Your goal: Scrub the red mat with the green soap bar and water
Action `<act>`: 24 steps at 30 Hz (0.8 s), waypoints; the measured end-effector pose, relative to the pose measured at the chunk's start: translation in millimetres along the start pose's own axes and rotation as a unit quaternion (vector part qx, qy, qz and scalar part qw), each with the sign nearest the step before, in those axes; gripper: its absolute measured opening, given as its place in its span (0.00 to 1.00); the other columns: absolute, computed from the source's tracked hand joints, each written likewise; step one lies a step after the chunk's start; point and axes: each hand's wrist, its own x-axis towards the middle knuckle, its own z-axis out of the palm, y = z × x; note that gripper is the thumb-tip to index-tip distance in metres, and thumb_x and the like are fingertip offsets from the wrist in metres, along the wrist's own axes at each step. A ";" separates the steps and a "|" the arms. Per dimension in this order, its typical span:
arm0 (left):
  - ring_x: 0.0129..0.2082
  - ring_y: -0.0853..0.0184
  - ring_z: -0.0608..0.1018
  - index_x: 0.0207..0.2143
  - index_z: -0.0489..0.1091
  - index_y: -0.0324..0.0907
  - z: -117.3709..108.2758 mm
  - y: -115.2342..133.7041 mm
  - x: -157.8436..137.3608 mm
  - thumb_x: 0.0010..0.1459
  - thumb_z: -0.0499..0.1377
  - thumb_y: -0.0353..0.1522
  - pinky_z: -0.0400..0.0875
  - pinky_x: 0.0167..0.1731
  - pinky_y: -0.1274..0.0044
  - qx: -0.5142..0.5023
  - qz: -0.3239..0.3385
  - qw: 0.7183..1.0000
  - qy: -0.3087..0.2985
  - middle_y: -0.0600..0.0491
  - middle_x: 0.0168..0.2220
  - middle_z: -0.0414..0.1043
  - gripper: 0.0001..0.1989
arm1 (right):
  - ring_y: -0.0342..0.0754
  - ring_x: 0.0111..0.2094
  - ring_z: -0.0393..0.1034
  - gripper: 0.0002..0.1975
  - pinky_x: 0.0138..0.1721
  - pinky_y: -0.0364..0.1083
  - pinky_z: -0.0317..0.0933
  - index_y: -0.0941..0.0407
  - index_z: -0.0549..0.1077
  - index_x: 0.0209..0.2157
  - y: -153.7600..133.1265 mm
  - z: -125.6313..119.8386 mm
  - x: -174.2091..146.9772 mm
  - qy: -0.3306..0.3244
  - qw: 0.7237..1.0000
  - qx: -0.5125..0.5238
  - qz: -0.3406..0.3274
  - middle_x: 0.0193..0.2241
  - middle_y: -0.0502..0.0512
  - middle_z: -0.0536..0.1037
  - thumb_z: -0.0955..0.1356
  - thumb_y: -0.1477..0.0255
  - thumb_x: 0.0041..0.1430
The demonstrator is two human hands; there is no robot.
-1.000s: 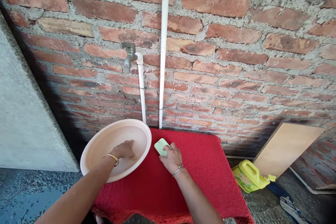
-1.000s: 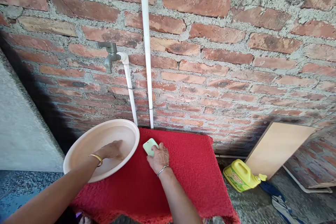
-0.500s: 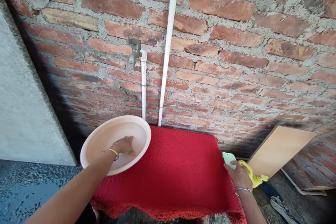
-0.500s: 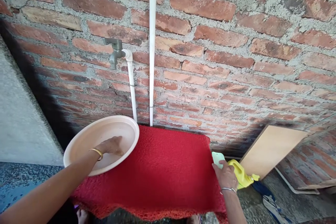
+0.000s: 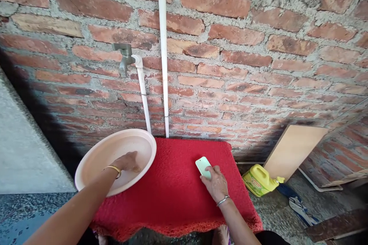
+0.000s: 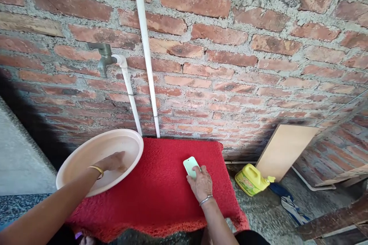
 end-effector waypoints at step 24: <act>0.58 0.46 0.75 0.48 0.69 0.38 0.1 -0.5 0.8 0.40 0.68 0.40 0.70 0.55 0.63 0.005 0.002 0.999 -0.038 0.33 0.59 0.72 0.32 | 0.49 0.38 0.76 0.13 0.43 0.48 0.70 0.48 0.77 0.43 65.5 3.7 -58.1 0.082 0.995 0.051 0.001 0.42 0.53 0.74 0.67 0.60 0.59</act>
